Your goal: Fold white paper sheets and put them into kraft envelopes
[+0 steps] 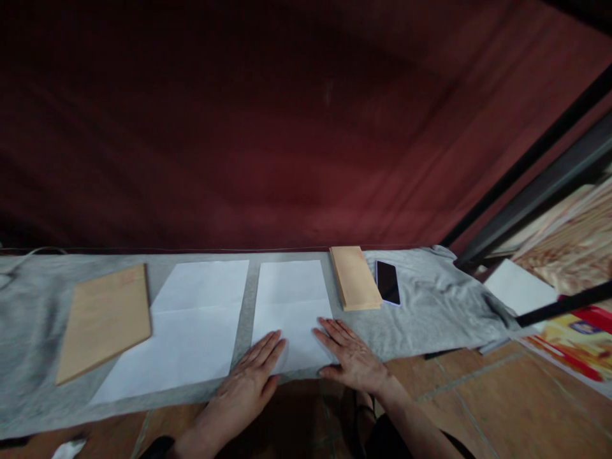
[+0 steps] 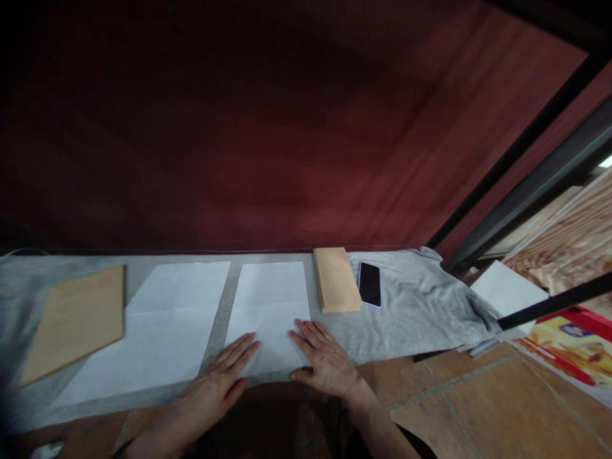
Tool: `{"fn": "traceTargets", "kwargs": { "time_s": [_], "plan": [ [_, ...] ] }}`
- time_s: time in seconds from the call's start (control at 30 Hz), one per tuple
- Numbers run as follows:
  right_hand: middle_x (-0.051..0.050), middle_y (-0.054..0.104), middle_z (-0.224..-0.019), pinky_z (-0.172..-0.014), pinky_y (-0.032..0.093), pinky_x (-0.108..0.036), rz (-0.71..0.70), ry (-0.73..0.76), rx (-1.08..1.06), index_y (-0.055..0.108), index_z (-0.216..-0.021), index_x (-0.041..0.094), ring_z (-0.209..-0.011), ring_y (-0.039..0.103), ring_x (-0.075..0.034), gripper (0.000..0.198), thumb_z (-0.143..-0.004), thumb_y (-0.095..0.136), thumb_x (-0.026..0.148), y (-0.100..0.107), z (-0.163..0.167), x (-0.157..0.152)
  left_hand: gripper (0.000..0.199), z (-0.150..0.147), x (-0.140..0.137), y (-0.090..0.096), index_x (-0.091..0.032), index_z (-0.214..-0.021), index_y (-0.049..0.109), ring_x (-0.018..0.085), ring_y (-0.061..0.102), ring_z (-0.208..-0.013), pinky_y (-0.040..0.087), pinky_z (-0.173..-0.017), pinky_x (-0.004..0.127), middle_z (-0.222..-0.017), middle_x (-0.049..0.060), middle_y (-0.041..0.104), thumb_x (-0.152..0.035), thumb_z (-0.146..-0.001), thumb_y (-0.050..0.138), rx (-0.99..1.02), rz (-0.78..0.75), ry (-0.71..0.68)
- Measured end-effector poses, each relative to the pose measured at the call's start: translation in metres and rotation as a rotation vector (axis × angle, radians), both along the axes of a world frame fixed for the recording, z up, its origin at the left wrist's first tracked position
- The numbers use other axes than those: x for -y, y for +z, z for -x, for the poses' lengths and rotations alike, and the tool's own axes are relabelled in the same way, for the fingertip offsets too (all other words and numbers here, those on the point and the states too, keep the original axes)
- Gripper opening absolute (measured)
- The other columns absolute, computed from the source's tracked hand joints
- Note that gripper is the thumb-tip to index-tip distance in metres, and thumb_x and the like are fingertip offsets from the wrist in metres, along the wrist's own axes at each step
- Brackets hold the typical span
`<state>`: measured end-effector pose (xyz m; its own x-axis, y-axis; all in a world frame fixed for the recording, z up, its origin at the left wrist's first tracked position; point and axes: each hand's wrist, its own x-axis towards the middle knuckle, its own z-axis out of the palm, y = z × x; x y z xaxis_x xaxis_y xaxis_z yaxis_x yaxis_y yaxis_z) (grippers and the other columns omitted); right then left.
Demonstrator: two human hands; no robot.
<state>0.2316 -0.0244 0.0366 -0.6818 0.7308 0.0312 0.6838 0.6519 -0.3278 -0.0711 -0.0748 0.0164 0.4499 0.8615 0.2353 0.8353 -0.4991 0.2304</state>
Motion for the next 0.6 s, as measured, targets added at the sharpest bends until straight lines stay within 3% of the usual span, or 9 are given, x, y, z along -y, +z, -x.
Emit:
{"fn": "traceTargets", "kwargs": {
  "time_s": [0.13,0.27,0.43,0.6],
  "plan": [
    [-0.005,0.027,-0.163,-0.123,0.025,-0.043,0.056,-0.008,-0.029,0.034,-0.154,0.029,-0.149,0.028,-0.022,0.074,-0.088,0.068,0.038,0.001,-0.002,-0.003,0.072,0.002,-0.001,0.004,-0.028,-0.149,0.044,0.019,0.042,-0.142,0.042,-0.115,0.038,-0.158,0.001,0.04,-0.004,-0.081,0.047,0.002,0.078,-0.007],
    [-0.004,0.035,-0.16,-0.123,0.026,-0.042,0.097,-0.016,-0.102,0.039,-0.152,0.028,-0.147,0.032,-0.02,0.071,-0.087,0.063,0.018,-0.001,-0.006,-0.008,0.069,0.009,-0.006,0.002,-0.031,-0.146,0.048,0.018,0.046,-0.14,0.041,-0.116,0.037,-0.155,-0.002,0.044,-0.004,-0.083,0.045,0.081,0.142,-0.005],
    [-0.005,0.039,-0.158,-0.122,0.027,-0.043,0.133,-0.066,-0.144,0.046,-0.148,0.025,-0.146,0.035,-0.02,0.07,-0.083,0.057,0.004,-0.002,-0.01,-0.014,0.038,0.02,-0.018,0.014,-0.032,-0.13,0.065,0.02,0.058,-0.129,0.046,-0.111,0.038,-0.141,0.0,0.061,-0.028,-0.096,0.048,0.21,0.252,-0.024],
    [-0.002,0.048,-0.152,-0.123,0.026,-0.045,0.173,-0.008,-0.155,0.053,-0.143,0.031,-0.142,0.042,-0.02,0.055,-0.091,0.056,0.012,0.011,-0.015,-0.011,0.035,0.025,-0.014,0.031,-0.032,-0.118,0.073,0.022,0.065,-0.12,0.049,-0.107,0.036,-0.127,0.0,0.071,-0.043,-0.098,0.046,0.294,0.39,0.008]
  ]
}}
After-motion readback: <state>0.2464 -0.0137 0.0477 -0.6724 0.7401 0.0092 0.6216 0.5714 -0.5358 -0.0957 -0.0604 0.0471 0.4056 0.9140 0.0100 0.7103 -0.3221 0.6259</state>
